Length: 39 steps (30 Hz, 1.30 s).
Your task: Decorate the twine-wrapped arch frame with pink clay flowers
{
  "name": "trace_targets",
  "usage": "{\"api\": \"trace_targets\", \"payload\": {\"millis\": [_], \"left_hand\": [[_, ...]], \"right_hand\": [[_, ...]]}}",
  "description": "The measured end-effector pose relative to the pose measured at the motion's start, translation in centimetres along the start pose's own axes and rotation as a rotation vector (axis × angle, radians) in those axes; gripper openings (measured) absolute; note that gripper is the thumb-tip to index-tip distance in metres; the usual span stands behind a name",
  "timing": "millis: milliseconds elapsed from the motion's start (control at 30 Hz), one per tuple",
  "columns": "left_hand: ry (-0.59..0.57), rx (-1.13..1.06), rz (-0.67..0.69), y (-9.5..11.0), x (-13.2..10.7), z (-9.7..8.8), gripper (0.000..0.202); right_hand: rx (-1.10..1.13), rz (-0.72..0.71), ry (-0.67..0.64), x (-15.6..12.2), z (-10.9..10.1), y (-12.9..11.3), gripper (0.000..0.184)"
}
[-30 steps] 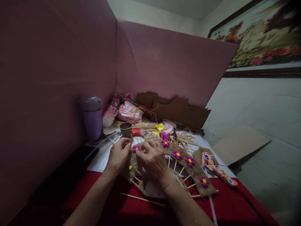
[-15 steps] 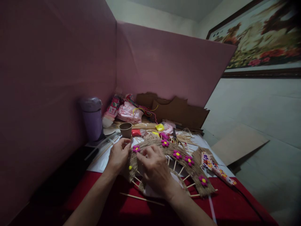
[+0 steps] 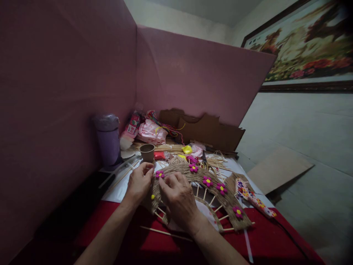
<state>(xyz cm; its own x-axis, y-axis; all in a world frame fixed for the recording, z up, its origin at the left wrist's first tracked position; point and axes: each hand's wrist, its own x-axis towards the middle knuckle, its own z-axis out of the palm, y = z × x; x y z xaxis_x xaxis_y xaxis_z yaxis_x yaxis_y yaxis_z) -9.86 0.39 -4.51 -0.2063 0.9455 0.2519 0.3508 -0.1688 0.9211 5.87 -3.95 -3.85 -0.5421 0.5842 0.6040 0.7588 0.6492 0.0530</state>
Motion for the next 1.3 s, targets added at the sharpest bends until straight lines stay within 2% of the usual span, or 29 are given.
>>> {"api": "trace_targets", "payload": {"millis": [167,400,1067,1300], "left_hand": [[-0.001,-0.019,0.001,0.0,0.0,0.0,0.02],[0.013,-0.015,0.001,0.1,-0.1,0.0,0.02],[-0.004,0.0,0.015,-0.2,0.0,0.1,0.019],[-0.004,-0.015,0.003,-0.1,0.0,0.1,0.02]], "right_hand": [[0.032,0.023,-0.005,-0.1,-0.2,0.0,0.04],[0.003,0.011,-0.037,0.1,0.1,0.0,0.033],[-0.013,0.018,0.009,0.6,0.5,0.0,0.036],[0.0,0.042,-0.027,1.0,0.3,-0.3,0.032]]}}
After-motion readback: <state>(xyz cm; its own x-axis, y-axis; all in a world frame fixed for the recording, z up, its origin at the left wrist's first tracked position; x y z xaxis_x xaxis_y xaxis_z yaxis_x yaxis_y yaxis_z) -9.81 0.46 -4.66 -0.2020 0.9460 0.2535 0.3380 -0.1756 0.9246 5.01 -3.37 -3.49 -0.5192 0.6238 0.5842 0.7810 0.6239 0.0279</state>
